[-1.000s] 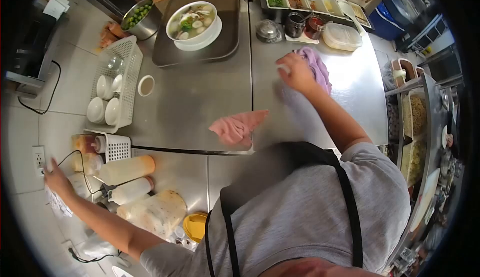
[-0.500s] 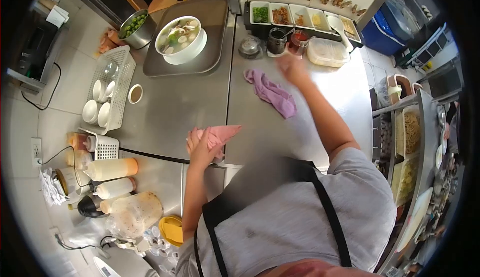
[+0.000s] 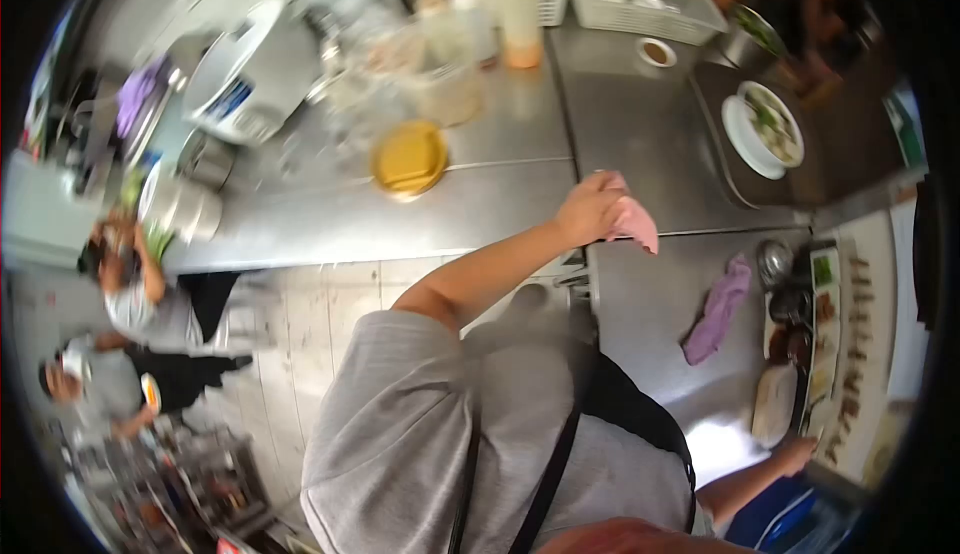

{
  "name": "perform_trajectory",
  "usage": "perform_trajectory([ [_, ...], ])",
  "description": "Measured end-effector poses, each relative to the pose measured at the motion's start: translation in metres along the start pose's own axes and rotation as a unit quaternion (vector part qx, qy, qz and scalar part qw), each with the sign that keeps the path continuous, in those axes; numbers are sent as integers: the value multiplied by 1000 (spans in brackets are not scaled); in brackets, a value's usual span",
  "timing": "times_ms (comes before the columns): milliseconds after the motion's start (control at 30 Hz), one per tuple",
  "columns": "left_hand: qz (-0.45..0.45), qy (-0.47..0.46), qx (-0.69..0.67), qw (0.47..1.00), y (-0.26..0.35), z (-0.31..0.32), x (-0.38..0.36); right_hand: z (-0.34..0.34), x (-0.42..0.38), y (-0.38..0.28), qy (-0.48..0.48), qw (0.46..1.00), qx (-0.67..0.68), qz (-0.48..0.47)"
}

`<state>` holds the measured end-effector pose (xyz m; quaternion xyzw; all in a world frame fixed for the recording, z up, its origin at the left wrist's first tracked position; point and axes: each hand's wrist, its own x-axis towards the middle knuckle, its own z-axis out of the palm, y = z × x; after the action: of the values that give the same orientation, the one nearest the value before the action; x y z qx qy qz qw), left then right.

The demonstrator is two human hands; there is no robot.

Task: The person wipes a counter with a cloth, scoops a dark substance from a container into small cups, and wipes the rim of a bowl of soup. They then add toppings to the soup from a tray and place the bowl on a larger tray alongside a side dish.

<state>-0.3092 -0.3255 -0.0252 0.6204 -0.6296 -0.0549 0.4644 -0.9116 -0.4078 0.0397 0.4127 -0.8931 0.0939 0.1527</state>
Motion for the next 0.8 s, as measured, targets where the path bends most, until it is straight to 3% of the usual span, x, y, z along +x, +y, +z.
perform_trajectory([
  [33,-1,50,-24,998,0,1,-5,-12,-2,-8,-31,995,-85,28],
  [100,-140,6,-213,967,7,-18,-10,-20,0,-7,-13,994,-99,41],
  [133,-200,-12,-310,929,15,-29,-13,-30,-6,-11,10,998,-59,27],
  [233,-300,143,-409,850,44,-69,-30,-6,17,-1,78,983,158,-40],
  [267,-319,134,-428,835,39,-82,-42,0,21,-3,95,963,245,-63],
  [367,-303,249,-466,793,44,-123,-69,-8,13,-38,-29,882,455,-118],
  [400,-306,273,-466,784,45,-138,-80,-39,-31,-69,-41,828,546,-119],
  [433,-306,297,-465,776,45,-154,-90,-60,-59,-92,-17,861,476,-178],
  [500,-302,329,-465,764,41,-178,-111,-92,-107,-135,-171,784,570,-178],
  [567,-295,349,-464,759,36,-207,-139,-118,-159,-184,-353,610,682,-196],
  [700,-338,360,-407,768,26,-261,-187,-151,-273,-284,-478,440,694,-309],
  [767,-351,364,-348,790,28,-293,-211,-177,-345,-333,-561,307,653,-405],
  [800,-368,355,-335,792,29,-311,-223,-194,-383,-355,-611,260,628,-406],
])
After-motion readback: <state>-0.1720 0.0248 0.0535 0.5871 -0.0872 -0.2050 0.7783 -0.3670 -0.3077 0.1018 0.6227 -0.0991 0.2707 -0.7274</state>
